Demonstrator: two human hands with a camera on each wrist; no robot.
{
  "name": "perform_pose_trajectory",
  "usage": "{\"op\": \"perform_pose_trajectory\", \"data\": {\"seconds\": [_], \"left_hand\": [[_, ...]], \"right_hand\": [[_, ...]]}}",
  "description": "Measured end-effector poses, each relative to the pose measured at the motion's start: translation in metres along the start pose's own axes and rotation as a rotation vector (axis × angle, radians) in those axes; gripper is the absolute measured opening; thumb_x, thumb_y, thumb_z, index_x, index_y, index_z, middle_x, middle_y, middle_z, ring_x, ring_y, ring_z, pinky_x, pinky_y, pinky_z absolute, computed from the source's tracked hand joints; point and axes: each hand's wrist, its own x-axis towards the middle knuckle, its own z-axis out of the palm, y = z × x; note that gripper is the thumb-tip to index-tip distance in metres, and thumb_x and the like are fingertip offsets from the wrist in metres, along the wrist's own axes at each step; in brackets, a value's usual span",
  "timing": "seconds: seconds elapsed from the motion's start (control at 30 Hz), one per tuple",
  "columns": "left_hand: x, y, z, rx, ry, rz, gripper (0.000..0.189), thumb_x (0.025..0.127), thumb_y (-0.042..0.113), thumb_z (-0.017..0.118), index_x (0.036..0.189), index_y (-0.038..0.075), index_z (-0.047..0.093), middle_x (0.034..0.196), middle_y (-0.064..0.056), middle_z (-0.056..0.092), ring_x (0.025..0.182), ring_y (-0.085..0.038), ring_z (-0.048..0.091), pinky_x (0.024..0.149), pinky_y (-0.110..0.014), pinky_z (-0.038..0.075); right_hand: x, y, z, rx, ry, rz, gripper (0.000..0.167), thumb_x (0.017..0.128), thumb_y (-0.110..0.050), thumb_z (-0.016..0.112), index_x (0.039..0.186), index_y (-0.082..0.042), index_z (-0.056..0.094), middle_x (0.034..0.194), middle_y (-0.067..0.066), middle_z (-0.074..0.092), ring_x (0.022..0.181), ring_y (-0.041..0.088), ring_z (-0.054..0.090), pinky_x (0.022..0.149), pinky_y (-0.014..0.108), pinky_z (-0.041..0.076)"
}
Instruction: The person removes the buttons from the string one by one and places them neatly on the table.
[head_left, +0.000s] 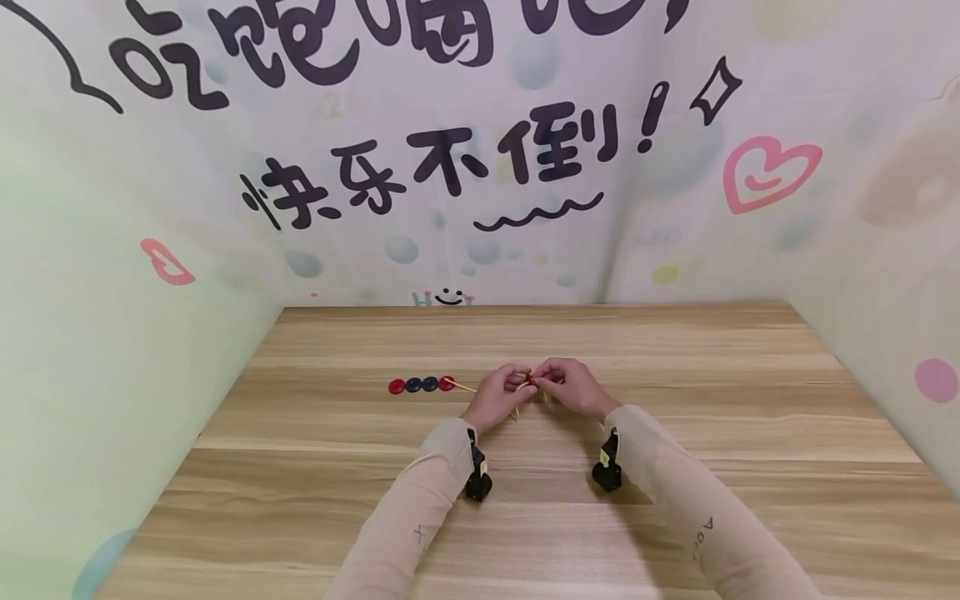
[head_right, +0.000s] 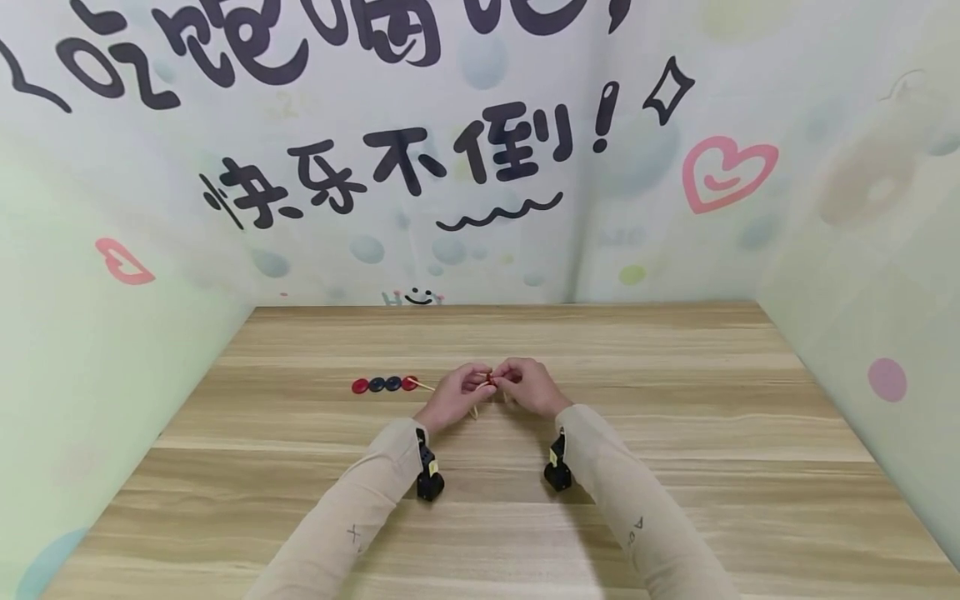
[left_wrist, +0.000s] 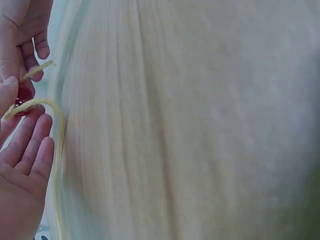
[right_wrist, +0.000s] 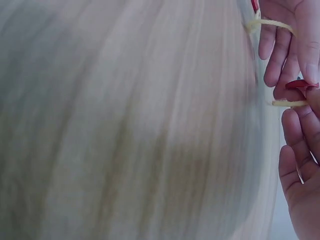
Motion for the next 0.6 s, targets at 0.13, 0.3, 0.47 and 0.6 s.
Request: {"op": "perform_pose_trajectory", "data": {"seconds": [0.13,0.3,0.47,0.6], "left_hand": [[0.001,-0.003,-0.002,0.009,-0.003,0.013,0.028,0.084,0.014,0.061,0.107,0.000,0.058,0.098,-0.012,0.062,0.088,-0.021,0.058,0.077,-0.026,0.046],[-0.001,-0.008,-0.011,0.014,0.012,0.009,0.029,0.083,0.013,0.062,0.108,-0.002,0.057,0.098,-0.011,0.061,0.088,-0.021,0.058,0.077,-0.027,0.046],[-0.004,-0.013,-0.023,0.038,0.035,-0.012,0.029,0.082,0.009,0.062,0.108,-0.003,0.057,0.096,-0.011,0.061,0.088,-0.022,0.058,0.078,-0.029,0.046],[-0.007,-0.019,-0.035,0.052,0.053,-0.050,0.030,0.082,0.011,0.063,0.108,-0.002,0.057,0.094,-0.009,0.060,0.086,-0.020,0.057,0.078,-0.030,0.046]], "right_hand": [[-0.001,0.000,-0.001,0.005,-0.009,0.002,0.006,0.084,-0.006,0.059,0.086,-0.002,0.063,0.075,0.005,0.062,0.061,0.012,0.051,0.052,0.023,0.041],[-0.003,0.001,-0.003,0.025,-0.005,0.034,0.007,0.084,-0.008,0.060,0.086,-0.002,0.063,0.078,0.009,0.062,0.064,0.015,0.052,0.054,0.024,0.043],[-0.005,0.003,-0.007,0.025,-0.007,0.064,0.011,0.084,-0.009,0.059,0.090,0.001,0.062,0.081,0.012,0.061,0.068,0.018,0.053,0.058,0.027,0.045],[-0.006,0.005,-0.009,0.012,-0.007,0.075,0.011,0.084,-0.009,0.059,0.090,0.000,0.062,0.081,0.010,0.061,0.069,0.016,0.052,0.061,0.028,0.045]]}}
